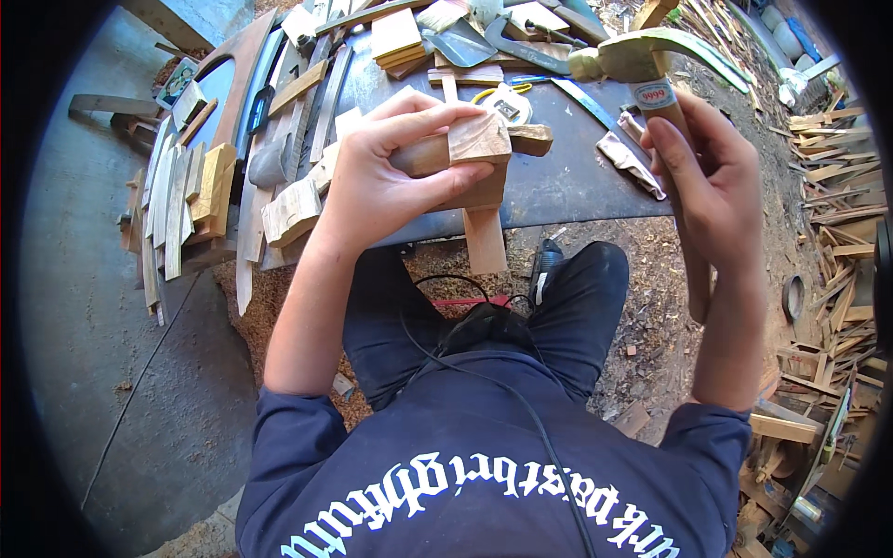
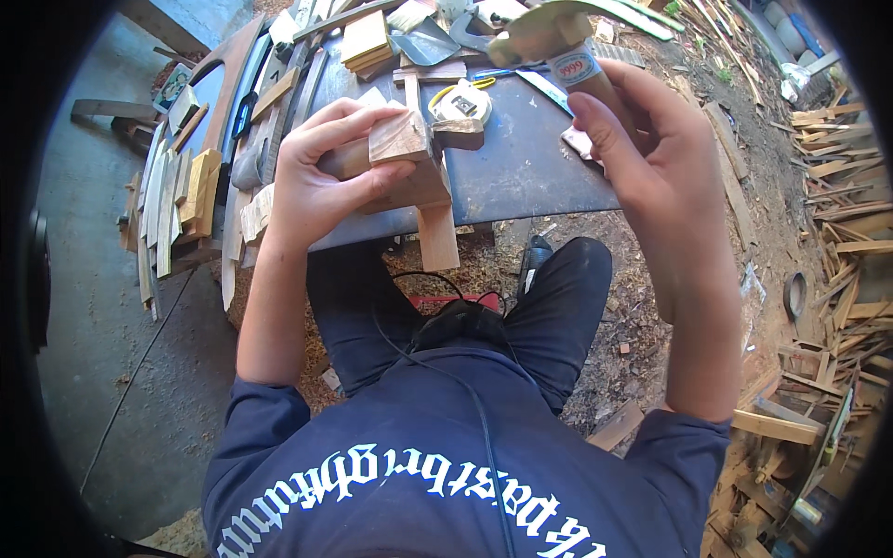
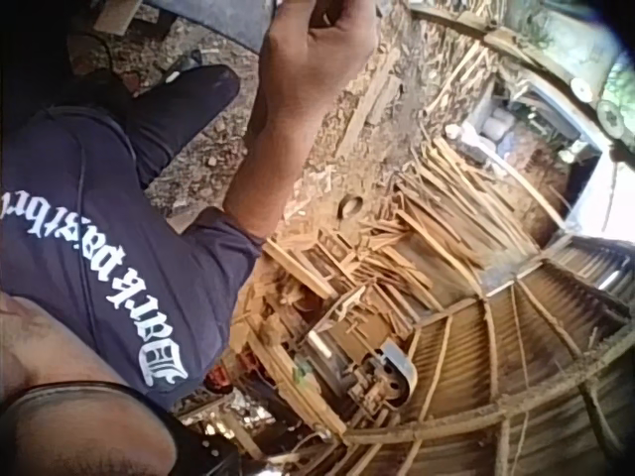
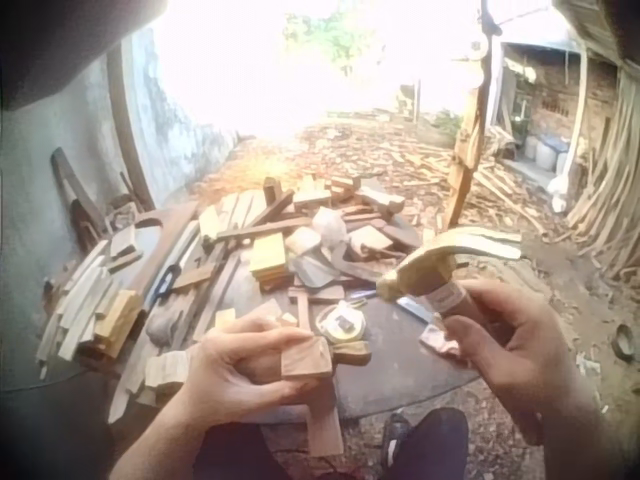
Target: Nailing and assembling small wooden blocks in a workshop.
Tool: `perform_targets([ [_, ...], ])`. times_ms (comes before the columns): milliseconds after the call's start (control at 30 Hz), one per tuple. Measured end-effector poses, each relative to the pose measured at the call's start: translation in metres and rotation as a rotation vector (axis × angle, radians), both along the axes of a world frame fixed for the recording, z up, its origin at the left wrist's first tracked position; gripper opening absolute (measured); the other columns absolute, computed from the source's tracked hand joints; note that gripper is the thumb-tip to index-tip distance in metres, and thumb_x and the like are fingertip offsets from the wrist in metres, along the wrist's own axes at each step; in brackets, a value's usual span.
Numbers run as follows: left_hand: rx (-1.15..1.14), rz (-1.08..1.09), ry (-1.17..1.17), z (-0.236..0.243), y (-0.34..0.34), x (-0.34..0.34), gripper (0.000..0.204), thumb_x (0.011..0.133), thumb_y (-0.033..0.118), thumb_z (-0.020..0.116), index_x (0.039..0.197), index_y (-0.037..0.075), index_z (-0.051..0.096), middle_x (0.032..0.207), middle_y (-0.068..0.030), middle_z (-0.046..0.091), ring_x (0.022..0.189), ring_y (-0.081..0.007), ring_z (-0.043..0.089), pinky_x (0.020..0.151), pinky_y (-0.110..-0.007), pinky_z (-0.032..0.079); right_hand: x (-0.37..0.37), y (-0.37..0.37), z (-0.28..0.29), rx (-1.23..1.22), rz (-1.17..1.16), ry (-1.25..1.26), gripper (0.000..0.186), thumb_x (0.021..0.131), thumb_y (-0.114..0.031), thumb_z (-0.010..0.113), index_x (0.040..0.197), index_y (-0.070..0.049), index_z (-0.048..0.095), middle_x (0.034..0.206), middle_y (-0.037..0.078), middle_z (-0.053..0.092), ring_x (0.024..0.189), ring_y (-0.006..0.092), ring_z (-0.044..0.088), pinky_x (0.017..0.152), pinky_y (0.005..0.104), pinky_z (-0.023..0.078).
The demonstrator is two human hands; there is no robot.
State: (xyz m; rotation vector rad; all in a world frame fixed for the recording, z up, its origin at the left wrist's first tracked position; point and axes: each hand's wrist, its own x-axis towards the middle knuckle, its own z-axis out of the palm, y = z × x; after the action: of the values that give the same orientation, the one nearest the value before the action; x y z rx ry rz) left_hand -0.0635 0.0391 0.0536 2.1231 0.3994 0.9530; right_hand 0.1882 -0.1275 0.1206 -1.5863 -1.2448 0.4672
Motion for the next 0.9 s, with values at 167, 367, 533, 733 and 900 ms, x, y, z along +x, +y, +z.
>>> perform_targets([
  [167, -0.06, 0.021, -0.016, -0.005, -0.003, -0.002, 0.048, 0.075, 0.007, 0.088, 0.122, 0.0, 0.077, 0.1, -0.0035, 0.07, 0.093, -0.0117, 0.065, 0.086, -0.027, 0.051, -0.017, -0.007, 0.028, -0.053, 0.233, -0.061, 0.038, 0.107, -0.015, 0.064, 0.139, 0.004, 0.059, 0.093, 0.006, 0.068, 0.072, 0.0055, 0.06, 0.062, 0.022, 0.051],
  [367, -0.071, 0.013, 0.004, -0.005, -0.002, -0.005, 0.047, 0.076, 0.009, 0.089, 0.121, 0.003, 0.078, 0.099, -0.0034, 0.071, 0.094, -0.012, 0.066, 0.086, -0.028, 0.051, -0.042, -0.01, 0.071, -0.19, 0.248, -0.07, 0.041, 0.104, -0.017, 0.067, 0.139, 0.002, 0.058, 0.088, 0.005, 0.067, 0.065, 0.0057, 0.059, 0.054, 0.0216, 0.048],
  [533, -0.127, 0.0, -0.012, -0.007, -0.003, -0.002, 0.045, 0.078, 0.013, 0.091, 0.12, 0.003, 0.078, 0.101, -0.0038, 0.072, 0.095, -0.0129, 0.066, 0.088, -0.028, 0.051, -0.054, 0.0, 0.066, -0.167, 0.222, -0.288, 0.038, 0.1, -0.006, 0.067, 0.137, -0.005, 0.057, 0.086, 0.001, 0.068, 0.066, 0.0026, 0.058, 0.054, 0.019, 0.042],
  [733, -0.189, 0.03, -0.052, -0.01, 0.003, -0.01, 0.046, 0.077, 0.02, 0.092, 0.119, 0.006, 0.079, 0.1, -0.006, 0.07, 0.094, -0.0157, 0.067, 0.086, -0.03, 0.053, -0.05, 0.017, 0.065, -0.213, 0.334, -0.371, 0.037, 0.099, 0.002, 0.066, 0.133, -0.003, 0.055, 0.085, 0.003, 0.068, 0.069, 0.0042, 0.06, 0.061, 0.0207, 0.046],
  [900, -0.16, -0.032, -0.101, -0.011, -0.001, -0.001, 0.048, 0.076, 0.019, 0.091, 0.12, 0.007, 0.079, 0.103, -0.008, 0.072, 0.097, -0.0173, 0.068, 0.089, -0.034, 0.054, -0.054, 0.013, 0.063, -0.075, 0.335, -0.506, 0.03, 0.093, 0.003, 0.067, 0.121, -0.004, 0.06, 0.078, 0.01, 0.069, 0.07, 0.0146, 0.069, 0.059, 0.0285, 0.05],
])
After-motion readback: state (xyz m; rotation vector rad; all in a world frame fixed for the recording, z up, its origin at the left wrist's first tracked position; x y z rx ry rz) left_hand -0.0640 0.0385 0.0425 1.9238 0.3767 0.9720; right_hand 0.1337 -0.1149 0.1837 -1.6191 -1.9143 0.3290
